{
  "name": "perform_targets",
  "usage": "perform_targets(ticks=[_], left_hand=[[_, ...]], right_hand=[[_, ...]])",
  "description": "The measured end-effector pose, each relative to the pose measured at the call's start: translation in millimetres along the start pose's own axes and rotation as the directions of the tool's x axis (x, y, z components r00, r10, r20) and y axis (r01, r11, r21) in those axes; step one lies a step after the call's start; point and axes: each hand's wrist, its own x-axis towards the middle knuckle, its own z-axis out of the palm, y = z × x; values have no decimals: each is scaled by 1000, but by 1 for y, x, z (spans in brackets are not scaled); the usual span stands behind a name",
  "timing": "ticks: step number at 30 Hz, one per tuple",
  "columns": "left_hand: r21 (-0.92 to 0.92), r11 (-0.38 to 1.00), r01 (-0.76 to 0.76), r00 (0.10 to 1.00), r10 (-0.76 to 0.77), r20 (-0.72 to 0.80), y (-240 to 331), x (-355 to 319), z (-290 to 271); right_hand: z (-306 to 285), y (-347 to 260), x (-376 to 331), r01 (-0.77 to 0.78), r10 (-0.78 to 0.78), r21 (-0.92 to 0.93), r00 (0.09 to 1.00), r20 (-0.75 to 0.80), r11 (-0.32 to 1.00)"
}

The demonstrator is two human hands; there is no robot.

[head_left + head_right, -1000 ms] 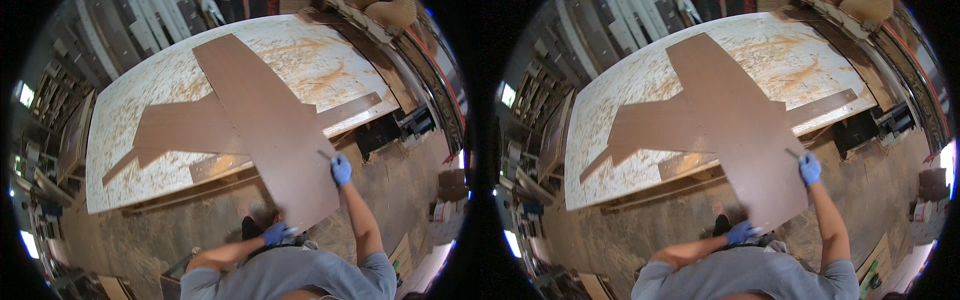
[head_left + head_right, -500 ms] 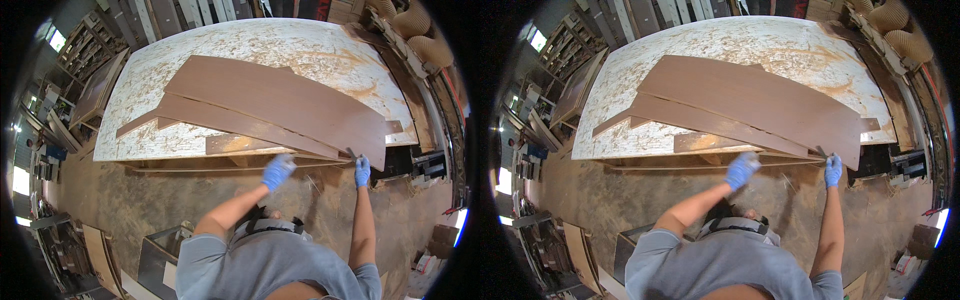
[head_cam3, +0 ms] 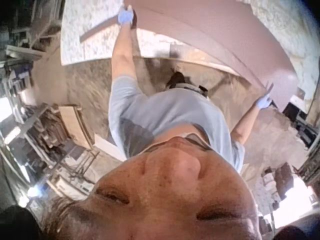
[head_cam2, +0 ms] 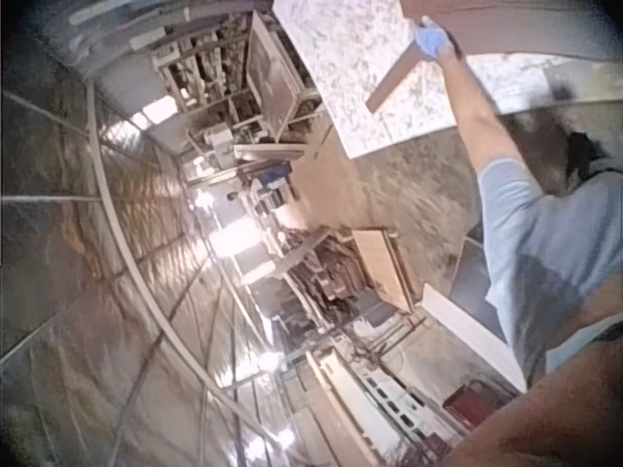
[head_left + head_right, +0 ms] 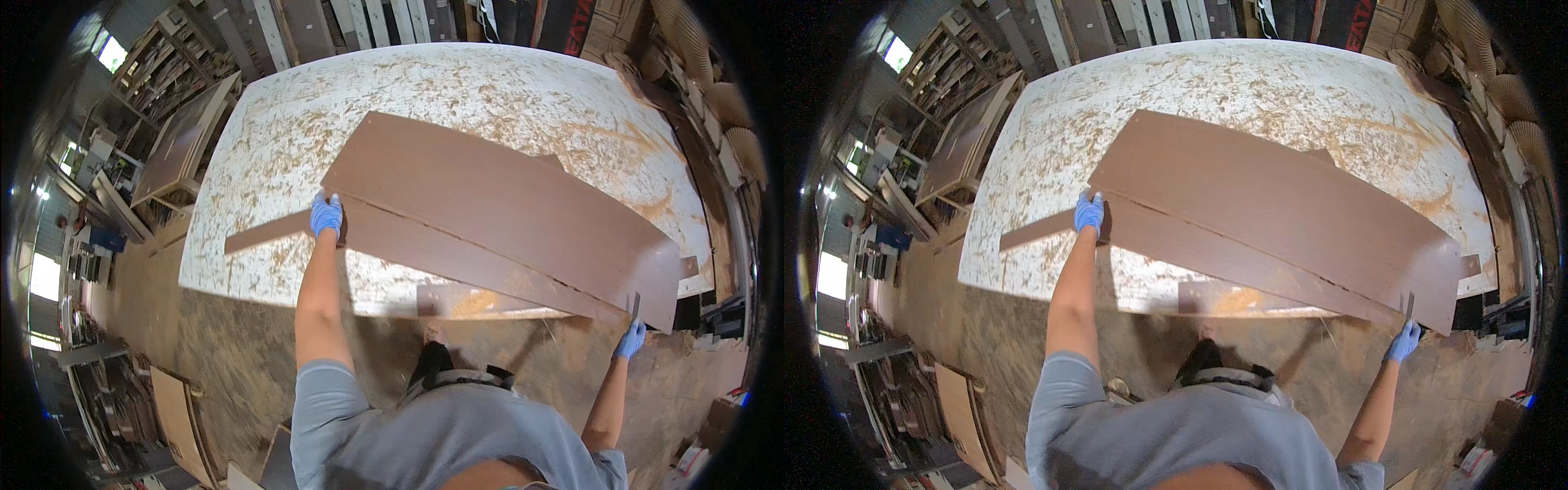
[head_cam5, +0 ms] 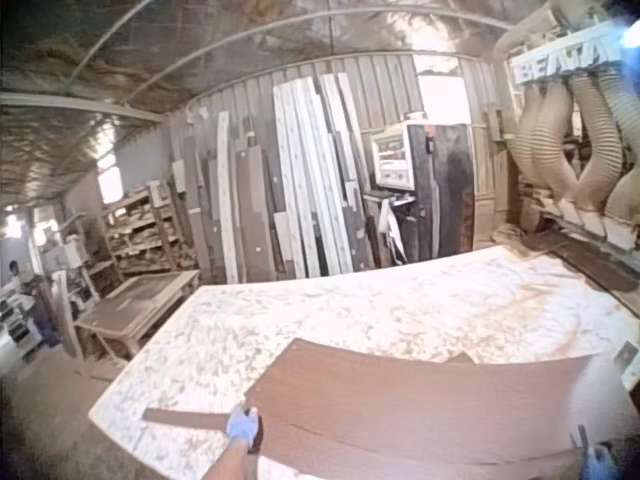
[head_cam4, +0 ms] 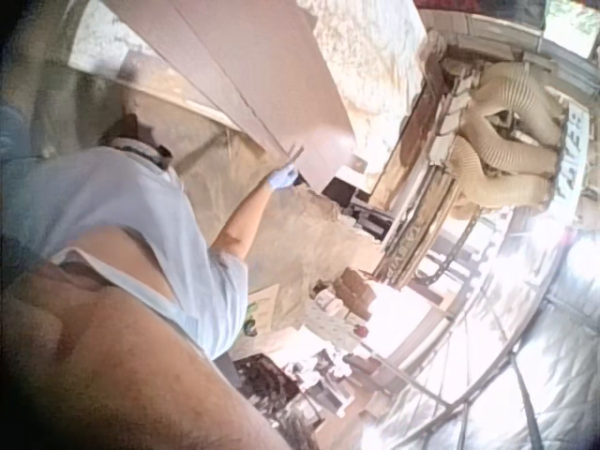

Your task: The person scrapes the surface of brown wood panels using a small metal tool, then stacks the finished pieces on a nearby table. The person also operates a CNC machine control panel at the end.

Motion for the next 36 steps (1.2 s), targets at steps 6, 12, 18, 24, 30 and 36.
perform_targets(ticks=[6, 12, 18, 24, 30, 36], left_hand=[[305, 949, -75, 992, 41, 117, 1, 87, 18], [254, 967, -34, 982, -14, 186, -5, 86, 17], [326, 933, -154, 987, 134, 83, -12, 82, 15], [201, 980, -2, 981, -37, 189, -20, 80, 10], [231, 973, 2, 999, 8, -41, -68, -31, -35], [-231, 961, 152, 988, -143, 55, -126, -149, -88]], right_hand=[[-29, 13, -66, -14, 14, -44, 1000, 8, 999], [-46, -5, -106, -92, 87, -64, 993, -80, 994], [-18, -47, -116, -24, 24, 6, 999, -25, 1000], [-55, -40, -98, 119, -116, -67, 992, 45, 991], [-32, -59, -94, -2, -12, 83, 986, 168, 997], [104, -150, -156, -17, -130, 242, 806, 578, 970]])
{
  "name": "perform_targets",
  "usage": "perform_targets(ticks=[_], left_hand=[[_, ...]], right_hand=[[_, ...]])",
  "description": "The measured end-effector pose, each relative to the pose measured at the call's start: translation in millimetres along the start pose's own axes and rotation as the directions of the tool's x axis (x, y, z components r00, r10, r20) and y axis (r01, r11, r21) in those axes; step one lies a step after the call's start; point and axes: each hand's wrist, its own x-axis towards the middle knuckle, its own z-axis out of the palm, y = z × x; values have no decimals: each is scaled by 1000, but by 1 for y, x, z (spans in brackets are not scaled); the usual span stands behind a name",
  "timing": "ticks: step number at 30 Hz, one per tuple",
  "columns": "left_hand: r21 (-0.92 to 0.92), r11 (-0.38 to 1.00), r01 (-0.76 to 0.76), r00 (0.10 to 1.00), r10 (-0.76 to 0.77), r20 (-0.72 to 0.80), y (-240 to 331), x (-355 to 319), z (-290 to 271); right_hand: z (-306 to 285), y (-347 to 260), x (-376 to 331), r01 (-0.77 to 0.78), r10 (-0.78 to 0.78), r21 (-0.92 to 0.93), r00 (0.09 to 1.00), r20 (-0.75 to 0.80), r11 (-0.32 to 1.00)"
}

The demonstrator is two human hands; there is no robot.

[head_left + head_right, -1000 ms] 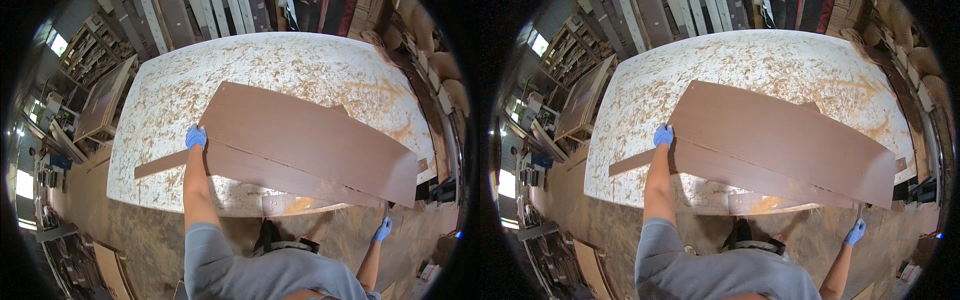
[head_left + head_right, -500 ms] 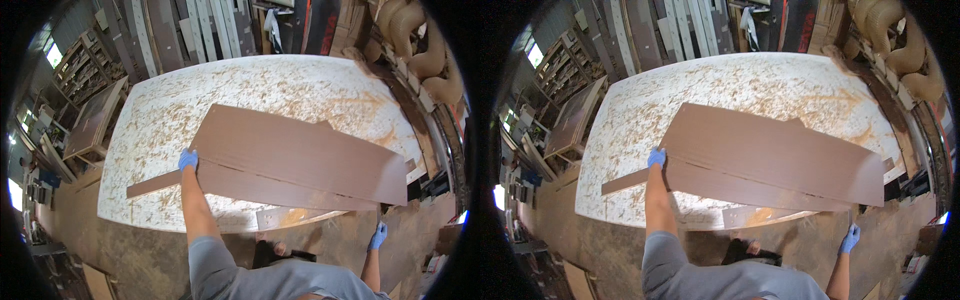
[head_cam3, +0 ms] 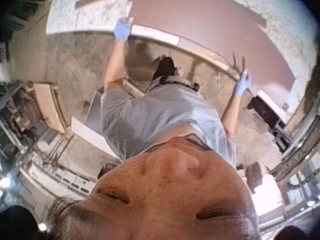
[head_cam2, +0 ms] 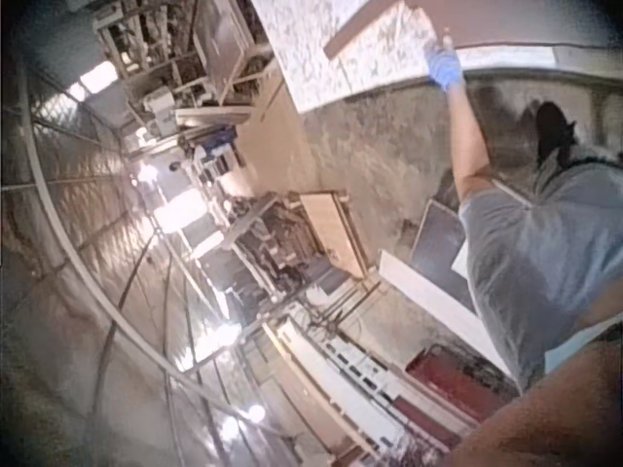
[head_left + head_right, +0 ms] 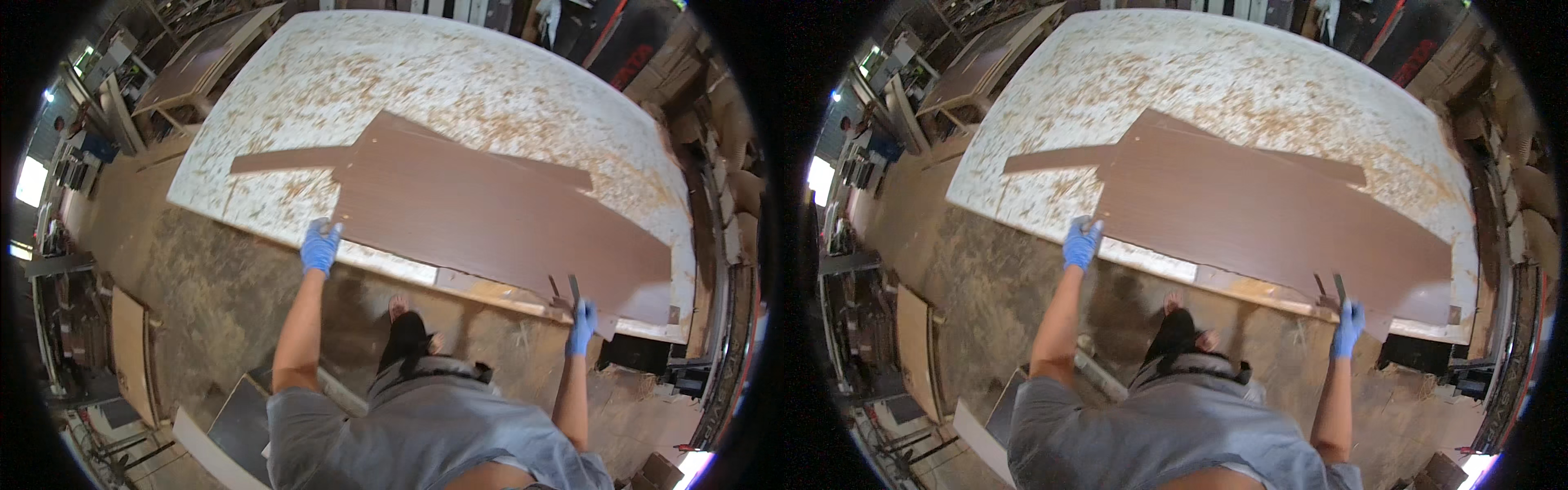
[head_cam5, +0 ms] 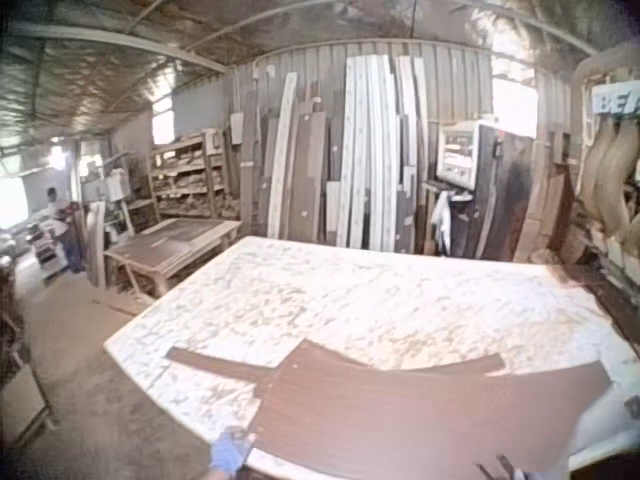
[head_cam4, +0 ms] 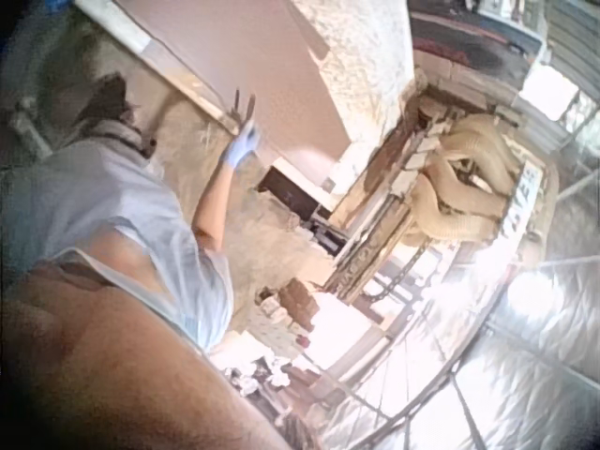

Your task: The person scrapes the surface of brown wood panels using a small metal tool, then stacks the finished pieces on a nearby table. The person also operates a CNC machine control panel at the end.

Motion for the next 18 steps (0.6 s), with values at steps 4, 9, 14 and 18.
perform_targets(ticks=[4, 9, 14, 18], left_hand=[[-396, 796, 459, 872, -318, 371, -60, -42, -23], [-460, 658, 596, 767, -298, 568, -66, -87, -48], [-452, 605, 656, 701, -264, 663, -81, -99, -50], [-436, 614, 658, 669, -211, 712, -89, -92, -50]], right_hand=[[158, -77, -12, 229, -171, -129, 919, 354, 965], [314, -137, -80, 482, -182, -175, 606, 774, 859], [418, -151, -122, 719, -147, -115, 291, 945, 685], [465, -172, -114, 798, 33, -277, 308, 951, 535]])
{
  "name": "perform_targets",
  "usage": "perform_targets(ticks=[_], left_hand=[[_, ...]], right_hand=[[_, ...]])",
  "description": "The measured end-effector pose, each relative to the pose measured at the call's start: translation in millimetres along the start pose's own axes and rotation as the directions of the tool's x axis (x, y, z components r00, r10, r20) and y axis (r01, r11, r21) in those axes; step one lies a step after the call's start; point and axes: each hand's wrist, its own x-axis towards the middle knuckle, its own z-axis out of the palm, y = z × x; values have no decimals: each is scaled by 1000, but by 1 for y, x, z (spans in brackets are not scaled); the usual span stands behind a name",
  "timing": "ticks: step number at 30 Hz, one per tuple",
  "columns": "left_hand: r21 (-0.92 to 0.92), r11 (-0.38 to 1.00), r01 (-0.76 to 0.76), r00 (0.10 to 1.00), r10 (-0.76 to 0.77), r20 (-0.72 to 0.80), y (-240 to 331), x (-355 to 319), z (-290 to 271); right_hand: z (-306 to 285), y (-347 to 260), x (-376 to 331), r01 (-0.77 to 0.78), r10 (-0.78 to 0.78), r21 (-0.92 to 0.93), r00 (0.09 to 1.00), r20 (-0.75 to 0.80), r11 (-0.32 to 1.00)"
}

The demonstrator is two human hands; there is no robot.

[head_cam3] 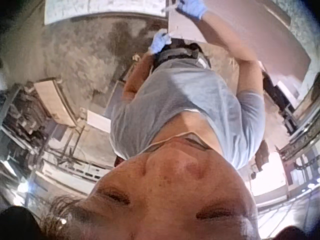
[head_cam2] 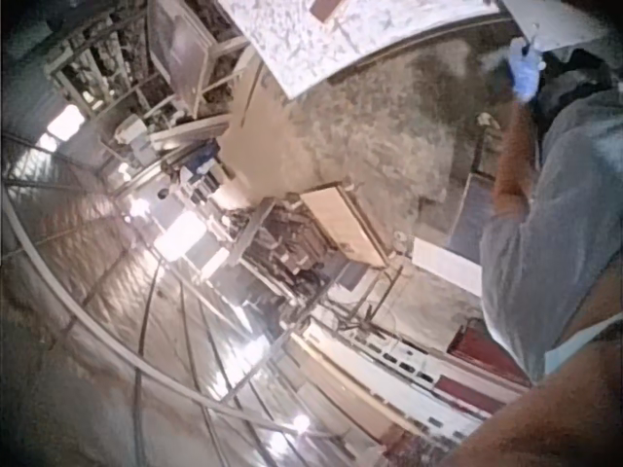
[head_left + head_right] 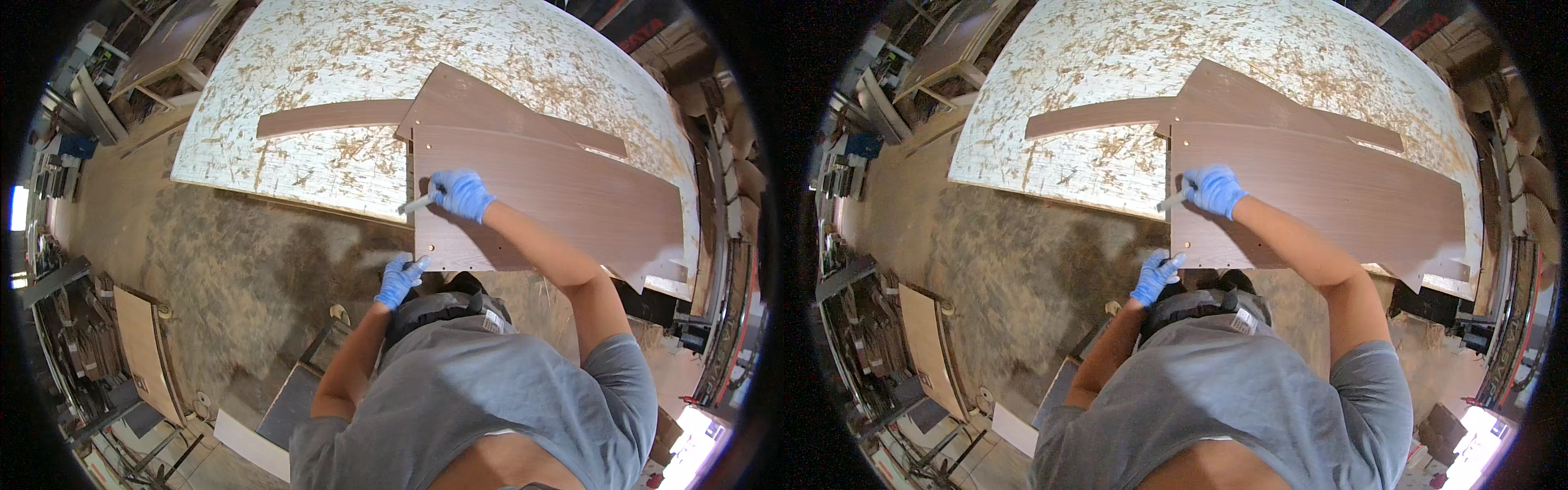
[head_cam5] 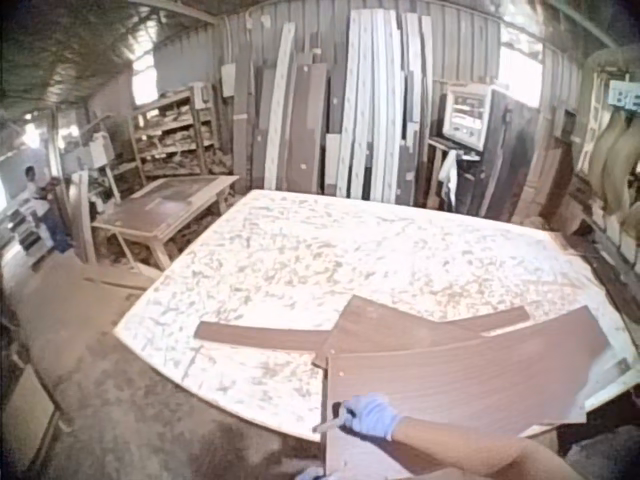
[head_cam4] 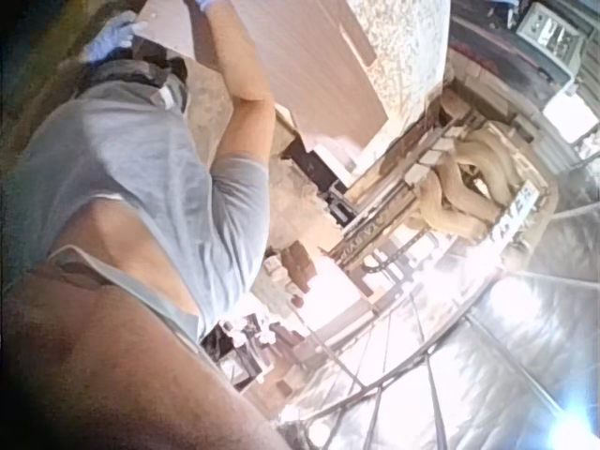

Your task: The person scrapes the surface of brown wood panels using a small metal tool, then stacks the finished pieces on a nearby table. The person also operates a CNC machine control panel at the end.

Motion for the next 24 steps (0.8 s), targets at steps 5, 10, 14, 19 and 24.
perform_targets(ticks=[5, 10, 14, 19, 24], left_hand=[[128, 989, -70, 993, 56, 105, -5, 12, -11], [135, 987, -84, 987, 65, 144, 0, 15, -15], [173, 973, -153, 967, 111, 230, -8, 22, -26], [223, 970, -100, 961, 36, 276, -10, 27, -33], [182, 983, -7, 954, -48, 297, 18, 10, -29]], right_hand=[[-36, 18, 84, -94, 52, -333, 990, -132, 938], [-54, 19, 99, -85, 8, -202, 935, -353, 976], [-46, -5, 70, -62, 6, -392, 990, -143, 918], [-46, 2, 60, -103, 4, -304, 950, -311, 947], [-41, -5, 62, -233, 83, -504, 950, -302, 831]])
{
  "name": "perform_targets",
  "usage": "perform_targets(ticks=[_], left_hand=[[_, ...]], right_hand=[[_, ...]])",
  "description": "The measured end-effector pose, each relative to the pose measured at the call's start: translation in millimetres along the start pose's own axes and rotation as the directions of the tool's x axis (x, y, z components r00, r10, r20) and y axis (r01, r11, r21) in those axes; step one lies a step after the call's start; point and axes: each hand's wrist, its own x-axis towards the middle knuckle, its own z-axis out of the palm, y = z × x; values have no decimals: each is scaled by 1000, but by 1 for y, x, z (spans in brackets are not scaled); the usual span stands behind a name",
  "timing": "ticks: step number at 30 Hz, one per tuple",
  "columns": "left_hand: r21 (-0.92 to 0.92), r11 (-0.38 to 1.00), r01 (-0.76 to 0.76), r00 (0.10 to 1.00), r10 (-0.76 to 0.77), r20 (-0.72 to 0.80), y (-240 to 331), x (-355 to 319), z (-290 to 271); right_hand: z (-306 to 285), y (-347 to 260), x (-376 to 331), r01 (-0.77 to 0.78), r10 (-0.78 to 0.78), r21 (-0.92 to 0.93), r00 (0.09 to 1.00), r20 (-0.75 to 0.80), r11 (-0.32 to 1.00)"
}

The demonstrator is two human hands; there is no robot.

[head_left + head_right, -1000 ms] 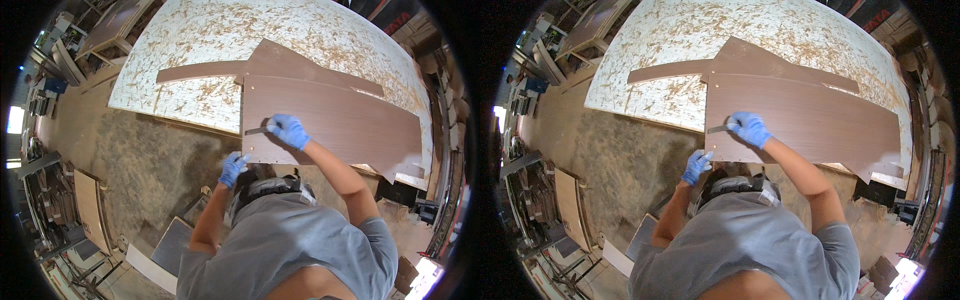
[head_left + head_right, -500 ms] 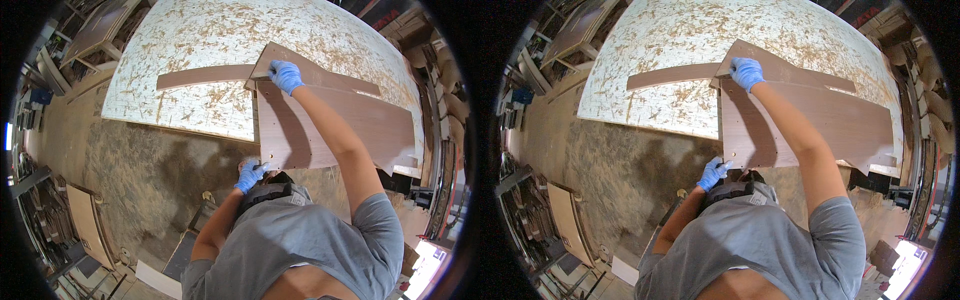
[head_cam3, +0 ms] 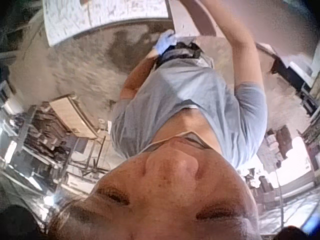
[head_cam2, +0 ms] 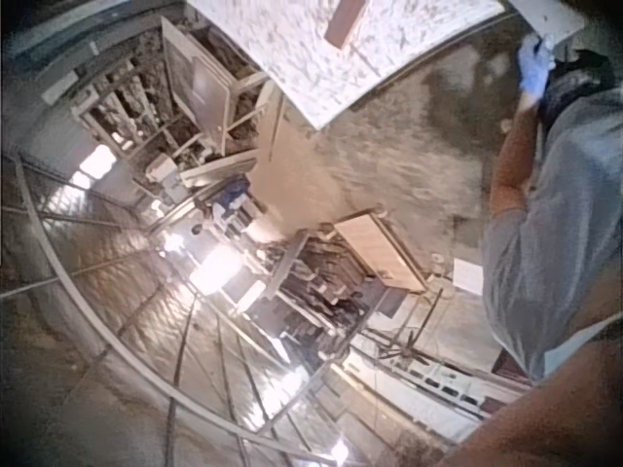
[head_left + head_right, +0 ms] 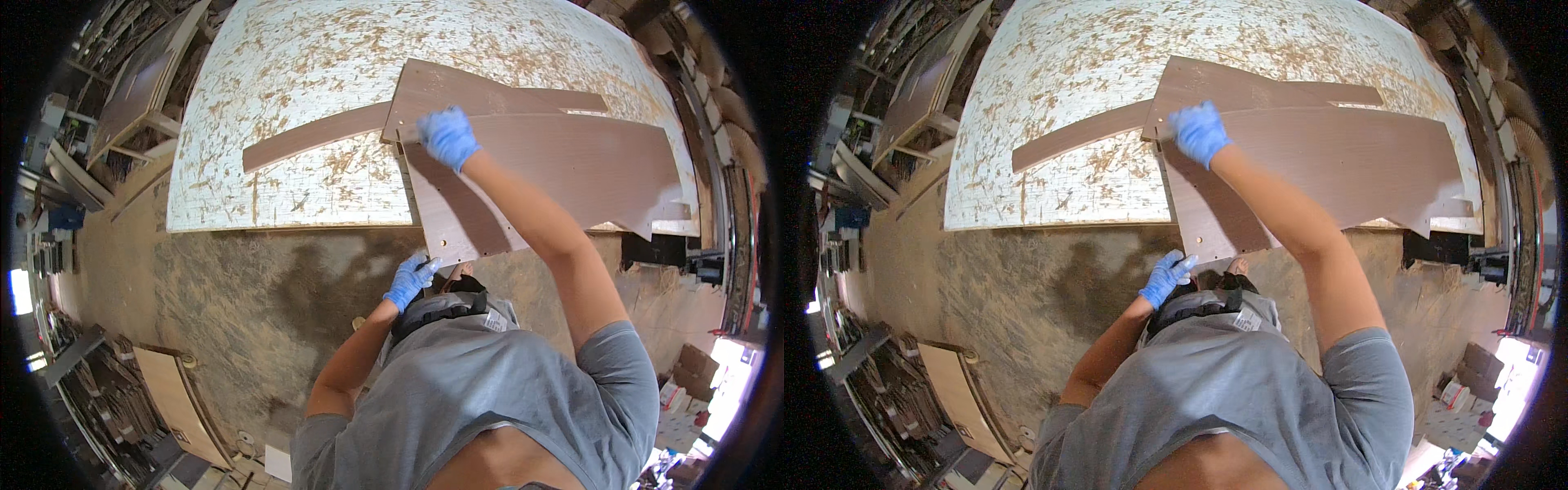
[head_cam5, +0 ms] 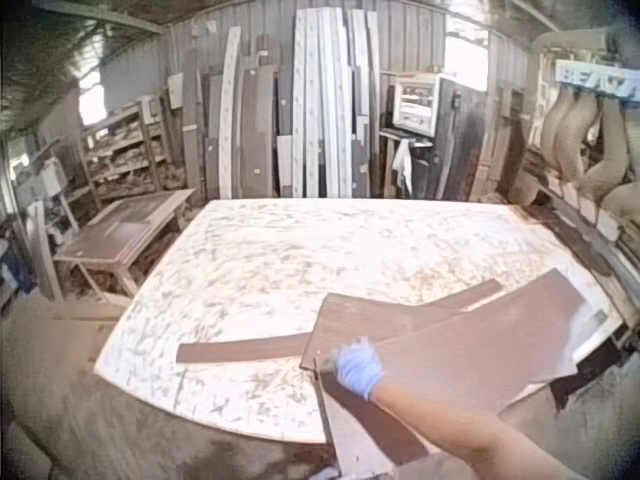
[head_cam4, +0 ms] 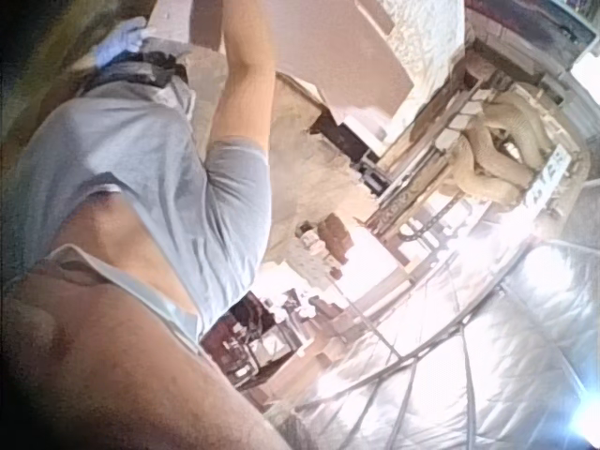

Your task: The person scrapes the surface of brown wood panels using a small metal tool, then stacks the finished pieces on a nearby table. The person also operates a CNC machine control panel at the end.

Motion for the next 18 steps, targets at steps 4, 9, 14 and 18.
perform_targets(ticks=[4, 9, 14, 18], left_hand=[[228, 891, -393, 886, 433, -167, -23, 19, -14], [163, 836, -524, 843, 536, -41, 73, 50, -22], [106, 903, -416, 906, 421, -33, 98, 142, -38], [666, 626, -406, 801, 594, -70, 71, 125, 5]], right_hand=[[-25, 32, -15, -100, 242, 405, 917, -317, 909], [-3, 41, -126, -210, 605, 914, 795, -48, 348], [64, 29, -270, -237, 841, 949, 453, 295, -206], [102, -1, -343, -282, 827, 879, 319, 464, -385]])
